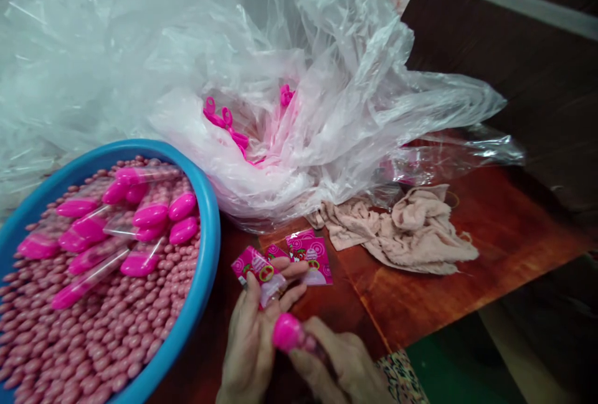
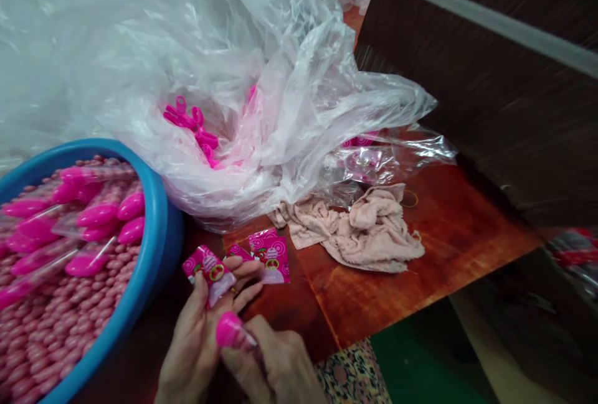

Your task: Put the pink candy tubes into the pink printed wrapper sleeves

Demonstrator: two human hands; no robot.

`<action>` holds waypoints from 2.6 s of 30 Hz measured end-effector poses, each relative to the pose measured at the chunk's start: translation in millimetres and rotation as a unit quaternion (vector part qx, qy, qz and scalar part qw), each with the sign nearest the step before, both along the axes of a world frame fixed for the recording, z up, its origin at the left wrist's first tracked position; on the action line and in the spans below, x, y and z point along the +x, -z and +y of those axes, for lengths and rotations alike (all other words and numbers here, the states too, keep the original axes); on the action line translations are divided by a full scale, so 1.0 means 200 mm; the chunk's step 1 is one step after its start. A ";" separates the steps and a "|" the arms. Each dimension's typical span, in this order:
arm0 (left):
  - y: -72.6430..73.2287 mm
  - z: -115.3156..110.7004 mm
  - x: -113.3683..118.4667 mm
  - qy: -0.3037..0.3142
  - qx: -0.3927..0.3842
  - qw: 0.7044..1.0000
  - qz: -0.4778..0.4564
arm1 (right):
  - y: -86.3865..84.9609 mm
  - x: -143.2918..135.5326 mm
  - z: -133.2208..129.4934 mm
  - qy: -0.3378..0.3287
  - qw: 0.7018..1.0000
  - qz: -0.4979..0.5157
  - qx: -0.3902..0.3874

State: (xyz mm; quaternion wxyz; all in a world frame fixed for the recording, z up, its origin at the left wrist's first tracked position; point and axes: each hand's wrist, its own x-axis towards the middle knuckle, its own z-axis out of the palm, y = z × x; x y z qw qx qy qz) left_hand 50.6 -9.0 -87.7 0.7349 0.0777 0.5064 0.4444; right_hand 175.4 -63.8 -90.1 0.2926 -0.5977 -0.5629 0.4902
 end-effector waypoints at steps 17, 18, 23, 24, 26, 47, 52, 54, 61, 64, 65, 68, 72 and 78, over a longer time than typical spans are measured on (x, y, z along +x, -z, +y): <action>-0.03 -0.07 0.10 0.037 0.020 0.998 -0.042 | -0.04 -0.02 0.18 0.137 0.964 -0.010 0.228; -0.02 -0.07 0.11 0.040 0.022 0.998 -0.044 | -0.04 -0.04 0.19 0.146 0.967 0.022 0.206; -0.01 -0.03 0.06 -0.019 0.111 0.992 0.055 | -0.01 -0.02 0.21 0.163 0.968 0.000 0.191; -0.01 -0.02 0.04 -0.031 0.123 0.987 0.102 | -0.01 -0.01 0.21 0.155 0.964 -0.022 0.215; 0.00 0.01 0.00 -0.037 0.137 0.974 0.175 | 0.00 -0.01 0.22 0.134 0.953 -0.057 0.266; 0.07 -0.02 -0.03 -0.039 0.094 0.968 0.232 | -0.01 0.04 0.18 0.202 0.971 0.080 0.100; 0.06 -0.02 -0.02 -0.064 0.108 0.965 0.231 | 0.00 -0.02 0.19 0.184 0.968 0.106 0.131; 0.06 -0.02 -0.01 -0.077 0.115 0.963 0.233 | 0.01 -0.04 0.18 0.180 0.968 0.091 0.148; 0.09 -0.03 0.00 -0.126 0.122 0.936 0.304 | 0.05 -0.04 0.17 0.178 0.961 0.030 0.210; 0.10 -0.03 -0.01 -0.119 0.148 0.930 0.316 | 0.05 -0.05 0.17 0.181 0.950 0.005 0.256; 0.10 -0.03 -0.02 -0.109 0.164 0.928 0.316 | 0.05 -0.05 0.17 0.180 0.948 0.000 0.264; 0.10 -0.03 -0.06 -0.052 0.213 0.934 0.282 | 0.06 -0.06 0.17 0.166 0.953 -0.006 0.255; 0.12 -0.04 -0.12 0.017 0.203 0.946 0.253 | 0.08 -0.07 0.15 0.120 0.966 0.010 0.227; 0.14 -0.08 -0.16 0.044 0.174 0.940 0.290 | 0.09 -0.07 0.12 0.068 0.970 0.125 0.197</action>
